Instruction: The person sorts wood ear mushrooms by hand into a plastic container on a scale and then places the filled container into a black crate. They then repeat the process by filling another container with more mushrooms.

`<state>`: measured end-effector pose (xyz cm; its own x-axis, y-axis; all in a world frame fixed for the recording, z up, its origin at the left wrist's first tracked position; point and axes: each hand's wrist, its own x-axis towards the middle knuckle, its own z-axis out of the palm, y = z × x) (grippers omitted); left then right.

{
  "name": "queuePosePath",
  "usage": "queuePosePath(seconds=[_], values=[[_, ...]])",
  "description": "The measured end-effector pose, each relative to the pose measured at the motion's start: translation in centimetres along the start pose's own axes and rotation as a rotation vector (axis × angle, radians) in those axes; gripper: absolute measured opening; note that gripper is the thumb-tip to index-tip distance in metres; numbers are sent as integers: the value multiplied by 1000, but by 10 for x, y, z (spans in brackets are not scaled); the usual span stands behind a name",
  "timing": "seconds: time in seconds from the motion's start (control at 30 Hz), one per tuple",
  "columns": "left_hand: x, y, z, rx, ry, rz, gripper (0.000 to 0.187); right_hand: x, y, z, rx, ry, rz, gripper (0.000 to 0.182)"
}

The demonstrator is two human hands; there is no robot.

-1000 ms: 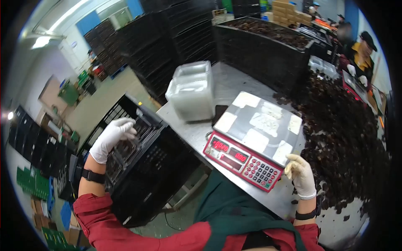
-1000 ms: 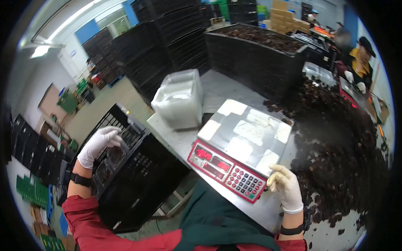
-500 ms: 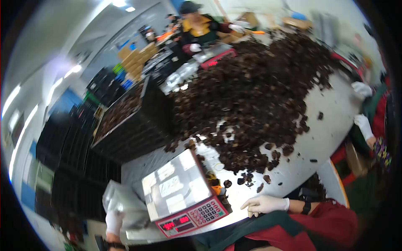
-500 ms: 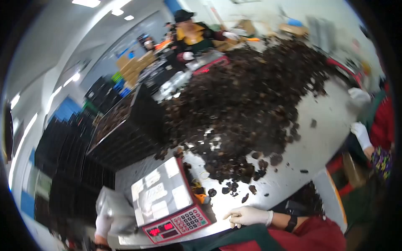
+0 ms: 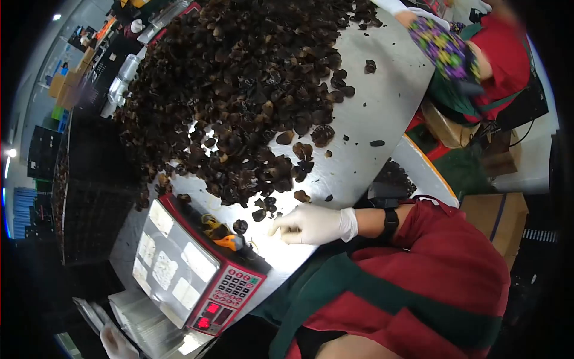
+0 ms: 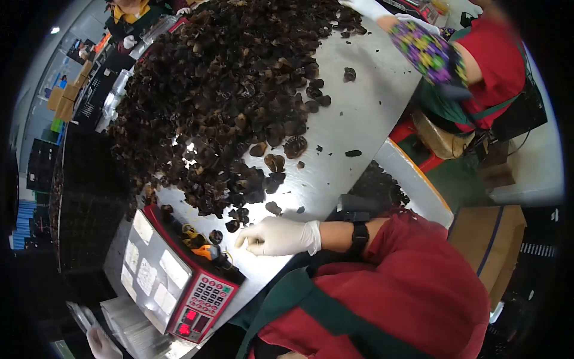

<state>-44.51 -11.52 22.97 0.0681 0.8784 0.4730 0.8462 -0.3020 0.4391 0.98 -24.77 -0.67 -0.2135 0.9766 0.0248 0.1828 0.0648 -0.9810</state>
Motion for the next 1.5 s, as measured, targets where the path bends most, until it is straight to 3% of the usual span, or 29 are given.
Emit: queuePosePath(seconds=[0.03,0.07,0.1,0.13,0.27,0.3,0.4,0.47,0.6,0.67,0.77,0.8,0.87,0.93,1.03,1.13,1.2,1.27,1.33,1.43,1.5], values=[[-3,11,13,166,-116,-108,16,-3,2,-5,-22,72,74,32],[-10,17,34,257,-189,153,11,-6,4,-12,-46,143,144,34],[-21,19,71,185,-186,73,14,-6,6,-21,-318,269,30,36],[-33,29,93,280,-309,111,15,-4,8,-32,-588,393,-95,39],[-68,59,139,334,-505,30,25,11,6,-66,-882,460,-88,61],[-72,65,140,338,-508,20,25,17,10,-70,-875,385,-39,77],[-83,73,136,205,-346,53,32,50,8,-66,-986,306,-145,86],[-88,74,127,146,-246,82,48,82,17,-63,-1092,275,-163,95],[-107,78,115,139,-219,25,46,138,13,-83,-1177,318,-77,91],[-117,69,113,137,-215,4,45,152,16,-84,-1153,230,-58,88],[-128,61,116,88,-186,-42,44,156,15,-70,-1118,6,-136,82],[-130,59,118,84,-185,-51,44,157,19,-66,-1183,43,-220,72],[-134,59,121,45,-171,-94,42,162,21,-68,-1095,56,-206,61],[-135,55,121,69,-161,-61,40,167,39,-73,-1088,238,-398,34],[-137,49,119,94,-148,11,39,173,52,-79,-1004,410,-457,6],[-141,40,118,124,-69,58,39,174,44,-95,-862,396,-220,7],[-144,30,119,117,-16,67,40,181,43,-113,-700,432,-244,12],[-145,25,119,125,-11,23,38,183,33,-130,-347,387,44,18],[-143,17,123,108,-33,78,32,187,29,-136,-11,459,42,17],[-144,16,126,57,-129,151,27,190,20,-135,80,479,-92,20],[-143,28,130,-1,-116,130,23,187,-9,-122,515,338,274,21]])
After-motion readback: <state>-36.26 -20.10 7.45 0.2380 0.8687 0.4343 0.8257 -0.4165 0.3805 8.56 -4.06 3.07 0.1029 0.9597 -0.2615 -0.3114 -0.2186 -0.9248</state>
